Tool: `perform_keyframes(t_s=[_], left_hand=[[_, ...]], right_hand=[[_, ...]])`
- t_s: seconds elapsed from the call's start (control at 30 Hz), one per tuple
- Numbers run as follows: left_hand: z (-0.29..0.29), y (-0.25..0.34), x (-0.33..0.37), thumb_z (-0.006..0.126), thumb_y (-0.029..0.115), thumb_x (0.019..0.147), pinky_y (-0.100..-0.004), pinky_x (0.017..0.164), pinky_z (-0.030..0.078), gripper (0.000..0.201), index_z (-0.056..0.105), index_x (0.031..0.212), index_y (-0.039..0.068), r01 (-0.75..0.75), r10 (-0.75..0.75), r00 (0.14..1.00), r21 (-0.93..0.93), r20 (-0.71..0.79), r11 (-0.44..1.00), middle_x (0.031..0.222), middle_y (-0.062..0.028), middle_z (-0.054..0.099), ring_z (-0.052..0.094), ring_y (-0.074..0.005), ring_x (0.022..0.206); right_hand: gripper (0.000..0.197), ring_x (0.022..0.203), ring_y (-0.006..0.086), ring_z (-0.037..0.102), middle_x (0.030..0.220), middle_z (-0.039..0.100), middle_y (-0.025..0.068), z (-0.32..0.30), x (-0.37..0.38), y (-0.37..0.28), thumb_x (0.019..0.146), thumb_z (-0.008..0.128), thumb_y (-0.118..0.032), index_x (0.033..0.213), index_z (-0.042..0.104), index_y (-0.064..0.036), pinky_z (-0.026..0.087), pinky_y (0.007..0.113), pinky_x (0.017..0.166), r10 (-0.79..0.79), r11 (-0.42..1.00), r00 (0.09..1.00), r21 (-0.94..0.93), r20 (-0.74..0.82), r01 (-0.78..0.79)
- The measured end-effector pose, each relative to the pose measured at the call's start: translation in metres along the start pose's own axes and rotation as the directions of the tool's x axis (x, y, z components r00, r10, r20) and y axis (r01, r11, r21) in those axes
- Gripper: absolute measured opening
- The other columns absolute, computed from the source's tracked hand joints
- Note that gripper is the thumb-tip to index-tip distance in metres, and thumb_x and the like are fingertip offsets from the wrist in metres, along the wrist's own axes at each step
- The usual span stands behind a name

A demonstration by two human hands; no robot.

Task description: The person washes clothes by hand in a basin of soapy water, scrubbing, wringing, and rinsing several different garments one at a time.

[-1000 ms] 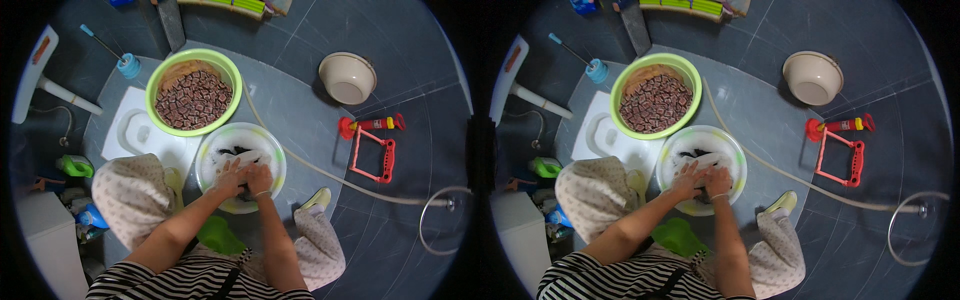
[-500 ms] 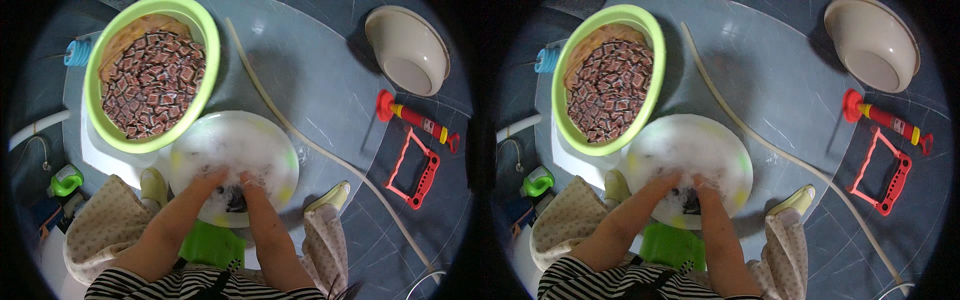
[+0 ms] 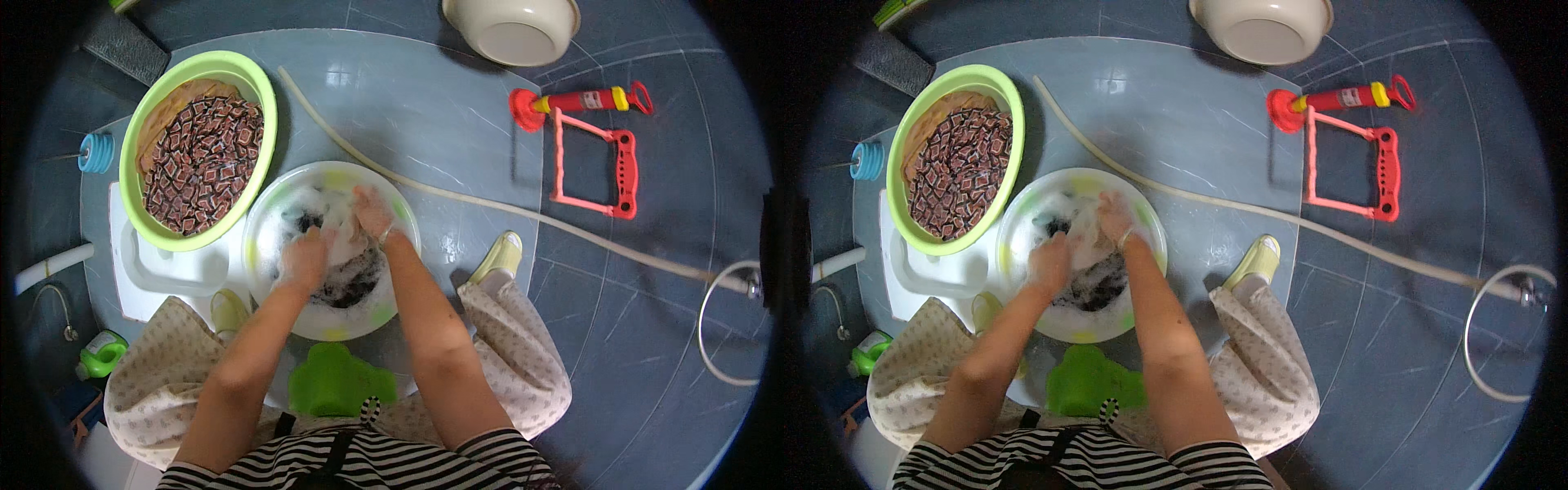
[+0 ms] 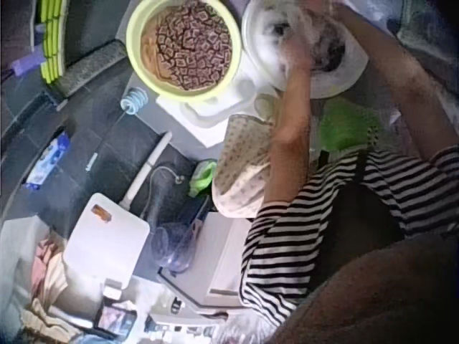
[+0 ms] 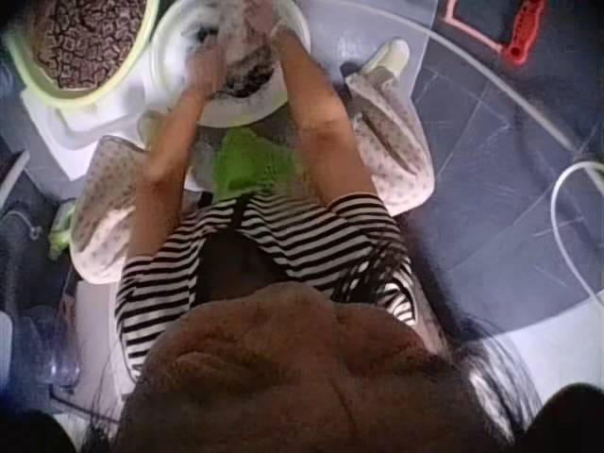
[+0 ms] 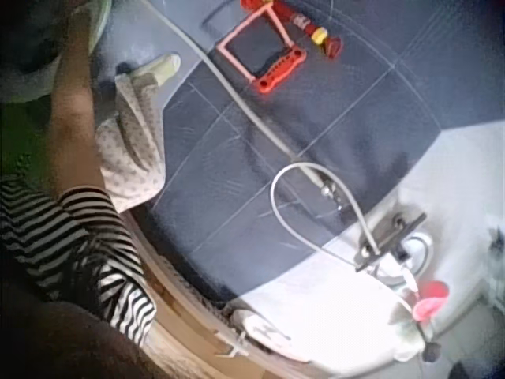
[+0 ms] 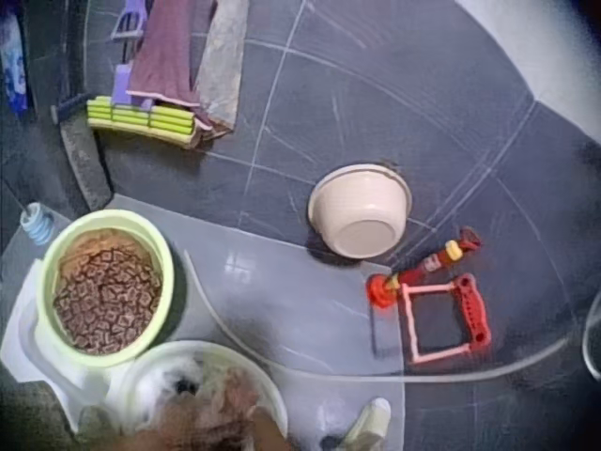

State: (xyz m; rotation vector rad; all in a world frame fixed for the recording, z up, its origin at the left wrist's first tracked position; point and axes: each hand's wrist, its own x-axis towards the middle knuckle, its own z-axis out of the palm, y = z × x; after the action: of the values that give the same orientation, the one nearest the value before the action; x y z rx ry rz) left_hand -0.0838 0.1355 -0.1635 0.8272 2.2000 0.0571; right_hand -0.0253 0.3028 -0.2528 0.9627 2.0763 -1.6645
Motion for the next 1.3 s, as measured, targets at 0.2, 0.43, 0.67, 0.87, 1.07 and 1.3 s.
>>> perform_keyframes(t_s=[0.2, 0.43, 0.67, 0.87, 1.07, 1.3], left_hand=[[0.009, 0.000, -0.091, 0.074, 0.027, 0.062, -0.0413, 0.084, 0.043, 0.066, 0.042, 0.118, 0.011, -0.352, 0.366, 0.920, 0.117, -0.139, 0.929, 0.116, -0.0171, 0.044, 0.047, -0.0328, 0.105], [0.033, -0.021, -0.098, 0.078, 0.029, 0.056, -0.0501, 0.096, 0.030, 0.101, 0.020, 0.136, 0.012, -0.275, 0.252, 0.929, -0.050, -0.270, 0.960, 0.139, -0.0194, 0.013, 0.019, -0.0397, 0.126], [0.074, -0.028, -0.065, 0.055, 0.017, 0.078, -0.0472, 0.091, 0.038, 0.071, 0.017, 0.137, 0.026, -0.108, 0.119, 0.991, 0.160, -0.062, 0.981, 0.142, -0.0115, 0.009, 0.021, -0.0382, 0.125], [0.087, -0.046, -0.023, 0.047, 0.026, 0.085, -0.0460, 0.089, 0.039, 0.053, 0.027, 0.134, 0.023, -0.073, 0.073, 0.997, -0.025, -0.004, 0.997, 0.133, -0.0138, 0.032, 0.034, -0.0329, 0.119], [0.196, -0.141, 0.029, 0.046, 0.027, 0.084, -0.0413, 0.093, 0.036, 0.041, 0.048, 0.118, 0.005, -0.091, 0.131, 0.862, -0.104, 0.490, 0.990, 0.113, -0.0174, 0.054, 0.051, -0.0314, 0.103], [0.086, -0.076, 0.058, 0.056, 0.040, 0.076, -0.0421, 0.093, 0.036, 0.054, 0.045, 0.123, 0.014, 0.000, 0.015, 0.854, -0.029, 0.520, 1.000, 0.122, -0.0126, 0.047, 0.042, -0.0284, 0.114]], right_hand=[[0.051, 0.106, 0.0350, 0.049, 0.112, 0.053, 0.0228, 0.060, -0.072, -0.016, 0.083, 0.048, -0.040, 0.120, 0.045, -0.0055, 0.038, 0.039, 0.090, -0.179, 0.916, 0.963, -0.391, -0.200, 0.089], [0.035, 0.101, 0.0368, 0.048, 0.102, 0.055, 0.0191, 0.092, -0.165, -0.030, 0.077, 0.057, -0.025, 0.104, 0.053, -0.0026, 0.039, 0.043, 0.085, -0.387, 0.875, 0.842, -0.438, -0.375, 0.207], [0.032, 0.098, 0.0343, 0.050, 0.106, 0.052, 0.0187, 0.106, -0.158, -0.036, 0.074, 0.057, -0.023, 0.099, 0.055, -0.0027, 0.041, 0.043, 0.082, -0.169, 0.858, 0.889, -0.507, -0.426, -0.080], [0.047, 0.114, 0.0344, 0.042, 0.123, 0.044, 0.0208, 0.144, -0.102, 0.034, 0.083, 0.050, -0.031, 0.120, 0.044, -0.0006, 0.035, 0.039, 0.094, 0.069, 0.910, 0.950, -0.370, -0.305, -0.186], [0.040, 0.104, 0.0324, 0.051, 0.115, 0.052, 0.0154, 0.119, -0.046, 0.038, 0.084, 0.044, -0.032, 0.116, 0.051, -0.0081, 0.039, 0.041, 0.089, 0.531, 0.784, 0.729, -0.577, 0.431, -0.230], [0.039, 0.104, 0.0338, 0.049, 0.119, 0.048, 0.0148, 0.072, -0.024, 0.042, 0.081, 0.048, -0.030, 0.116, 0.051, -0.0128, 0.039, 0.044, 0.088, 0.545, 0.717, 0.738, -0.676, 0.397, -0.167]])
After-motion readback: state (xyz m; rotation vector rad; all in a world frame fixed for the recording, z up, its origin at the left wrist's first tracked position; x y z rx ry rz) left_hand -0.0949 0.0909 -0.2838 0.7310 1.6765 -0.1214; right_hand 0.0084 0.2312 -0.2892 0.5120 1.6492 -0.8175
